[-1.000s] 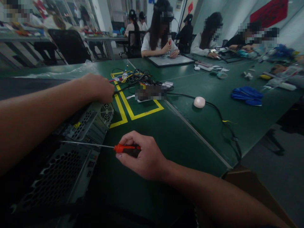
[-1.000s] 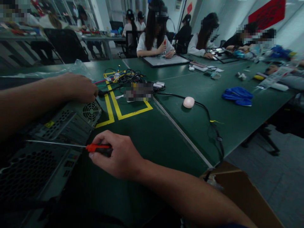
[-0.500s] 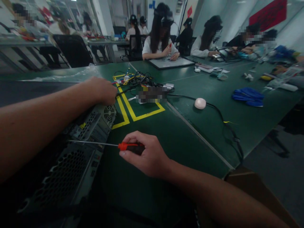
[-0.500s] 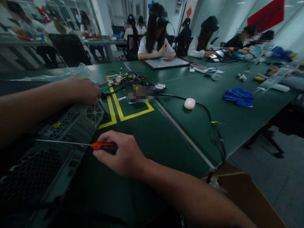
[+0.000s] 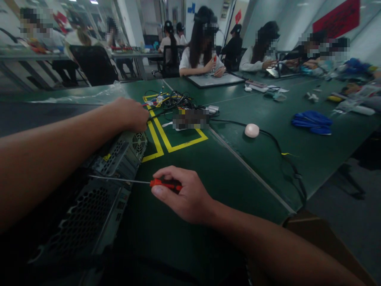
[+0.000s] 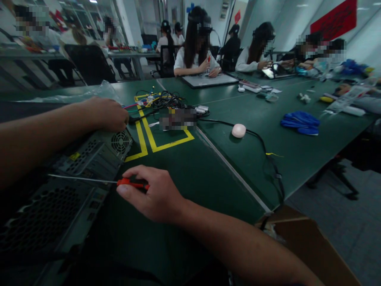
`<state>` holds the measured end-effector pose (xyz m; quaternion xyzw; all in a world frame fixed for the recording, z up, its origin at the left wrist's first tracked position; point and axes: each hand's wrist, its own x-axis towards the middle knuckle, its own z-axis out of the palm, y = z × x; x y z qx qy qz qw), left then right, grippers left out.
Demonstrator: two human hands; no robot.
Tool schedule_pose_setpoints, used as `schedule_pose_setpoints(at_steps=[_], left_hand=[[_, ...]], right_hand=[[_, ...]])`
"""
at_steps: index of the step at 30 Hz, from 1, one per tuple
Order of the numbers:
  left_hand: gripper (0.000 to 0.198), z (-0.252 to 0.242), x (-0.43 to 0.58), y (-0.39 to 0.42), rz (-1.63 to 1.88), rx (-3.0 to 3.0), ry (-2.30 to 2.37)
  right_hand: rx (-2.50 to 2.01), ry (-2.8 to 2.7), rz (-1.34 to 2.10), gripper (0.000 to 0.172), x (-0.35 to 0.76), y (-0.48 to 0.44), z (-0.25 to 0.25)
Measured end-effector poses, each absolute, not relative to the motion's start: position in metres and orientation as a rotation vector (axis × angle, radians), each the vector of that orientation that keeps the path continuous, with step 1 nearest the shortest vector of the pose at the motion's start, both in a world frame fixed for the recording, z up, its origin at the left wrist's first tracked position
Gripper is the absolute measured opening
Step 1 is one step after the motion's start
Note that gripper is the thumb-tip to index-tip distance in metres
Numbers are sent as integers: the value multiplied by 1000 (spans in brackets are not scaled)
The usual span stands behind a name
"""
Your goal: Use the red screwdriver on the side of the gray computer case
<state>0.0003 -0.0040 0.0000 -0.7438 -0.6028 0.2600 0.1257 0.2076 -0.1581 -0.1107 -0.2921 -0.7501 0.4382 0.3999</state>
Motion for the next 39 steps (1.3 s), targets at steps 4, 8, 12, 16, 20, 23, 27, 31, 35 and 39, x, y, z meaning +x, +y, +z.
schedule_pose_setpoints(at_steps=[4, 8, 12, 16, 20, 23, 27, 31, 35, 39], left_hand=[[47, -1, 0, -3, 720, -2167, -1784], [50, -5, -2, 1, 776, -2126, -1739], [47, -7, -4, 5, 759, -2139, -1755], [49, -8, -5, 6, 760, -2141, -1799], [52, -9, -4, 9, 833, -2117, -1784], [53, -10, -4, 12, 901, -2079, -1747], [52, -11, -5, 13, 891, -2077, -1759], [52, -9, -4, 10, 875, -2086, -1763], [52, -7, -3, 6, 862, -2101, -1730], [50, -8, -5, 7, 816, -2118, -1770]], right_hand=[[-746, -1894, 1082, 24, 207, -159, -112], [-675, -1876, 1067, 16, 206, -159, -113], [-692, -1884, 1079, 16, 207, -159, -113], [-695, -1904, 1080, 19, 208, -158, -112], [-663, -1936, 1086, 20, 207, -157, -113], [-672, -1937, 1108, 23, 207, -156, -113], [-685, -1948, 1109, 24, 207, -156, -114], [-673, -1933, 1087, 21, 207, -157, -116], [-663, -1906, 1067, 21, 207, -157, -116], [-710, -1891, 1088, 25, 206, -158, -117]])
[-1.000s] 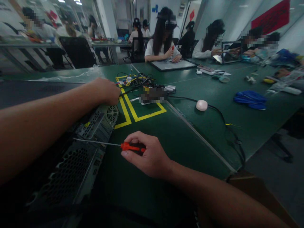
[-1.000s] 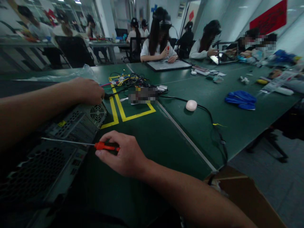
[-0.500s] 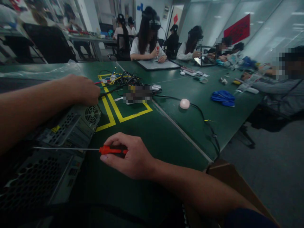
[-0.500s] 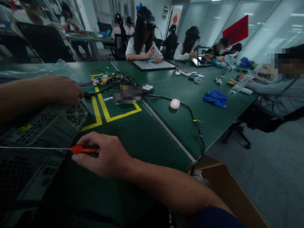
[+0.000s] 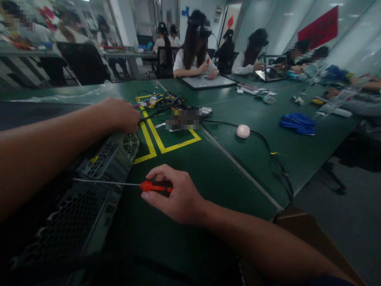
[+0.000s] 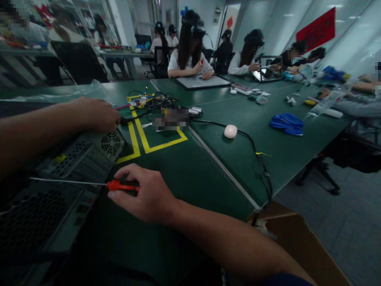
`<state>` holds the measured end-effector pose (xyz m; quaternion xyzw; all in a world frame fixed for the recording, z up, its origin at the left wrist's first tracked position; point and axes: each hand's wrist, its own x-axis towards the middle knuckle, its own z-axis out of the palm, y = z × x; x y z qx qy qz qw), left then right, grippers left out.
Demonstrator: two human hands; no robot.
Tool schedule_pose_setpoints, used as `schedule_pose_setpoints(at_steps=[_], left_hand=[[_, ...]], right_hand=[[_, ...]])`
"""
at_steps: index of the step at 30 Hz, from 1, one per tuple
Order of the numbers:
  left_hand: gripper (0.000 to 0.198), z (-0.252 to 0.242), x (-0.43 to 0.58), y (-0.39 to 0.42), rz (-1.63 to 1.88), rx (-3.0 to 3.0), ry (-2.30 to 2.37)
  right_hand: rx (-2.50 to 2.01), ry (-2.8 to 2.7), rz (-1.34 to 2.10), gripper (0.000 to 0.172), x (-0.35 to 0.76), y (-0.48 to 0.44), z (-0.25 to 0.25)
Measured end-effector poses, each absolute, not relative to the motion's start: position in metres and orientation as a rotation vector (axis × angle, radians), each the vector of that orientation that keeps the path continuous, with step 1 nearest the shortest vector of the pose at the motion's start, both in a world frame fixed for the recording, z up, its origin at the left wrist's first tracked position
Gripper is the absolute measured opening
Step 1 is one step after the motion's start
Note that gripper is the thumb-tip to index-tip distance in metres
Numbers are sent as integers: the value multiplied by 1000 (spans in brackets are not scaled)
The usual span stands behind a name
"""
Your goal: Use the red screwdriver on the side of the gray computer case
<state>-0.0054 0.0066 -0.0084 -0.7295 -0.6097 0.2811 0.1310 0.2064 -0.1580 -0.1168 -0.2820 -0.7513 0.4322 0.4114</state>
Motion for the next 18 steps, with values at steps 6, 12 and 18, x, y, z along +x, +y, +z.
schedule_pose_setpoints(at_steps=[6, 12, 18], left_hand=[[51, -12, -9, 11, 775, -2143, -1774], [52, -10, -5, 8, 843, -2113, -1734], [52, -9, -6, 7, 833, -2097, -1705]], right_hand=[[-700, -1905, 1096, 22, 206, -158, -116], [-716, -1914, 1085, 22, 207, -158, -115], [-740, -1894, 1103, 28, 207, -159, -113]])
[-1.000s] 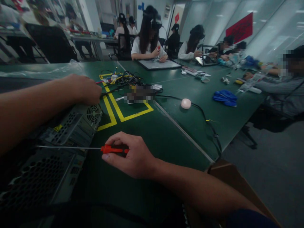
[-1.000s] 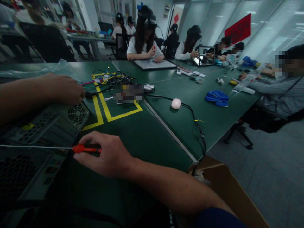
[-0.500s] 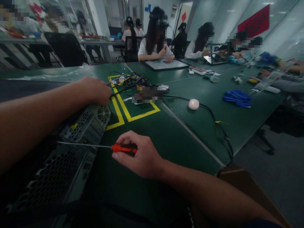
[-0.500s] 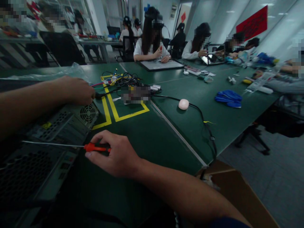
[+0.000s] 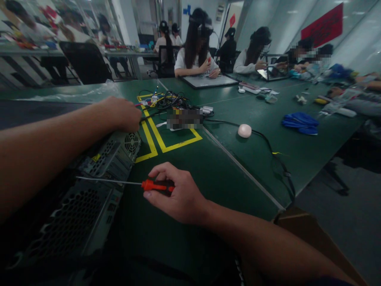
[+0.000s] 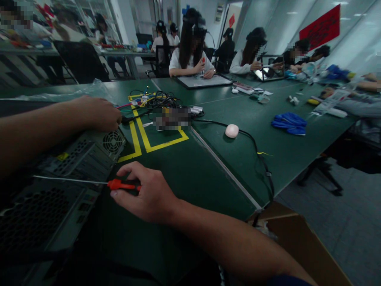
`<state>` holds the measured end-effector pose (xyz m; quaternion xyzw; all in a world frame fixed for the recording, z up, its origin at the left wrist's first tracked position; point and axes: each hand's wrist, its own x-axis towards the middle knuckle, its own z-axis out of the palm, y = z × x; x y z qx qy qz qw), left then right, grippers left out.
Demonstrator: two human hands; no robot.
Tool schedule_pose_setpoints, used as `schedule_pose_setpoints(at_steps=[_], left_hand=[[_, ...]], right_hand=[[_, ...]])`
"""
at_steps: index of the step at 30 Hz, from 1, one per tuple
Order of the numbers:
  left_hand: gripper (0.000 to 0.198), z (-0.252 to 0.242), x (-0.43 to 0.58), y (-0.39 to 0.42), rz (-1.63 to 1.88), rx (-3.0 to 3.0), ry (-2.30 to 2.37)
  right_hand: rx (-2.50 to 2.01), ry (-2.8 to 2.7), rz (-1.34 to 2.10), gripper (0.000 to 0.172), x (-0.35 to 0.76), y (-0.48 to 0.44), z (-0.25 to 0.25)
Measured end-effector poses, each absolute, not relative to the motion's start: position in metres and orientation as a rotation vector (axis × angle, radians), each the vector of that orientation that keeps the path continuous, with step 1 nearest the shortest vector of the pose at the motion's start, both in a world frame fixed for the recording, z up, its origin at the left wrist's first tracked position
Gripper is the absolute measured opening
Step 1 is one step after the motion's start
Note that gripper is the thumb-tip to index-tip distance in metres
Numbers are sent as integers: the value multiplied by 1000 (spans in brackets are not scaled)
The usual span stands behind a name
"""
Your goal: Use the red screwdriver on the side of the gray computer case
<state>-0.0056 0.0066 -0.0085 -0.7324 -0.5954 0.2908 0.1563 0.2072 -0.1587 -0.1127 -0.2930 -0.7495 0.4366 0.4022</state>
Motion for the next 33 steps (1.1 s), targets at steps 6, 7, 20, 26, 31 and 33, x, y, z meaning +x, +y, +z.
schedule_pose_setpoints(at_steps=[6, 7, 20, 26, 31, 33], left_hand=[[53, -9, -7, 8, 810, -2102, -1701], [53, -9, -7, 8, 803, -2110, -1705], [51, -9, -7, 7, 803, -2112, -1718], [53, -4, -1, 3, 837, -2123, -1739], [52, -4, 0, 2, 843, -2115, -1742], [51, -5, -1, 2, 834, -2118, -1746]], right_hand=[[-745, -1890, 1122, 24, 207, -158, -113], [-734, -1890, 1125, 22, 207, -158, -113], [-747, -1908, 1114, 21, 208, -159, -114], [-744, -1905, 1101, 22, 208, -159, -113], [-741, -1912, 1088, 21, 209, -159, -112], [-742, -1913, 1075, 21, 209, -159, -111]])
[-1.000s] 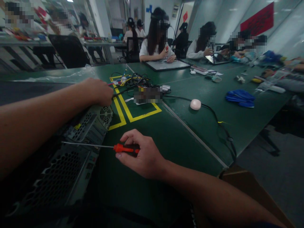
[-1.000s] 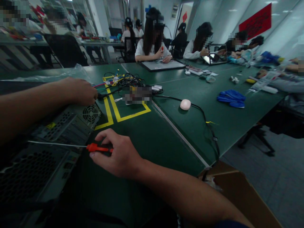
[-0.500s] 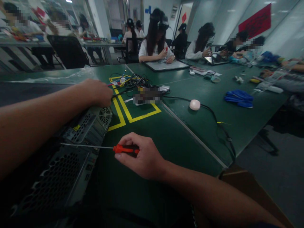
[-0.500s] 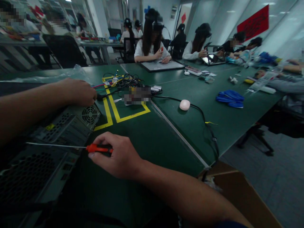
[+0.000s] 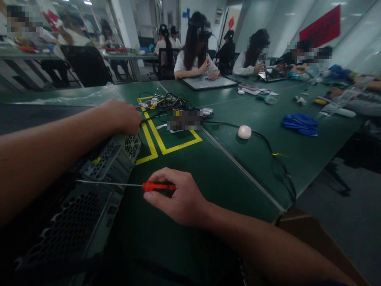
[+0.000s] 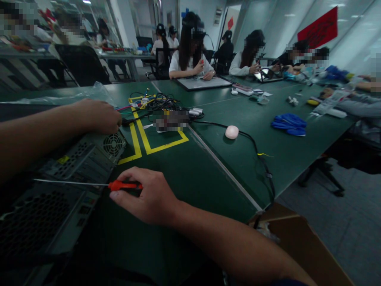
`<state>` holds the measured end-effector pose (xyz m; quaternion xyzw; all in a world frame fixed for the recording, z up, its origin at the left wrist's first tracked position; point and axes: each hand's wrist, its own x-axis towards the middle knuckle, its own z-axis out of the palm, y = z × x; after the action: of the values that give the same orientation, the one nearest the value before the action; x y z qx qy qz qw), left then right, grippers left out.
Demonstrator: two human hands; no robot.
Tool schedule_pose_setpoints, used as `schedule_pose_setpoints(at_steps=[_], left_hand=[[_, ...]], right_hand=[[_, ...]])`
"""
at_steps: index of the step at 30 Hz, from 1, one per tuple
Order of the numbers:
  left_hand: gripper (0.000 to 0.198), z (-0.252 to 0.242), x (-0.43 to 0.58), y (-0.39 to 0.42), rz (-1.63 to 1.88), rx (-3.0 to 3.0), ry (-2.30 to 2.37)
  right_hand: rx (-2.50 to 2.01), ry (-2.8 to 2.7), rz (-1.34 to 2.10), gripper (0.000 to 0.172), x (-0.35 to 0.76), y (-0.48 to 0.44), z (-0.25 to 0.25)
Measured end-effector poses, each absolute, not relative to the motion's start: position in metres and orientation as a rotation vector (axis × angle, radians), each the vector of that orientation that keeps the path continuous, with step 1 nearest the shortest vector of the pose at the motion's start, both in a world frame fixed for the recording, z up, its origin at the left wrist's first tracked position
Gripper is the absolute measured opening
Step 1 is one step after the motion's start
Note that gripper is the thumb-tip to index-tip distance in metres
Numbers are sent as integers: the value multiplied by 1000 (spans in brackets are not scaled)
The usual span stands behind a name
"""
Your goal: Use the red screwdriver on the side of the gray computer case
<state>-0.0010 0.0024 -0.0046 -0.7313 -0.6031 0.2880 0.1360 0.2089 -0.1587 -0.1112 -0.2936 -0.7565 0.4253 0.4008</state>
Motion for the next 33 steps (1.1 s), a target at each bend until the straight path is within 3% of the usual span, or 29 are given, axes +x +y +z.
schedule_pose_setpoints(at_steps=[13, 16, 21, 33], left_hand=[[52, -4, -1, 1, 831, -2111, -1741], [52, -4, -1, 2, 819, -2128, -1751], [50, -5, -2, 3, 806, -2134, -1748], [50, -3, 0, 0, 823, -2118, -1735]], right_hand=[[-741, -1875, 1210, 23, 206, -160, -112], [-742, -1854, 1239, 31, 205, -161, -114], [-694, -1858, 1207, 20, 204, -160, -114], [-703, -1873, 1177, 19, 205, -160, -112]])
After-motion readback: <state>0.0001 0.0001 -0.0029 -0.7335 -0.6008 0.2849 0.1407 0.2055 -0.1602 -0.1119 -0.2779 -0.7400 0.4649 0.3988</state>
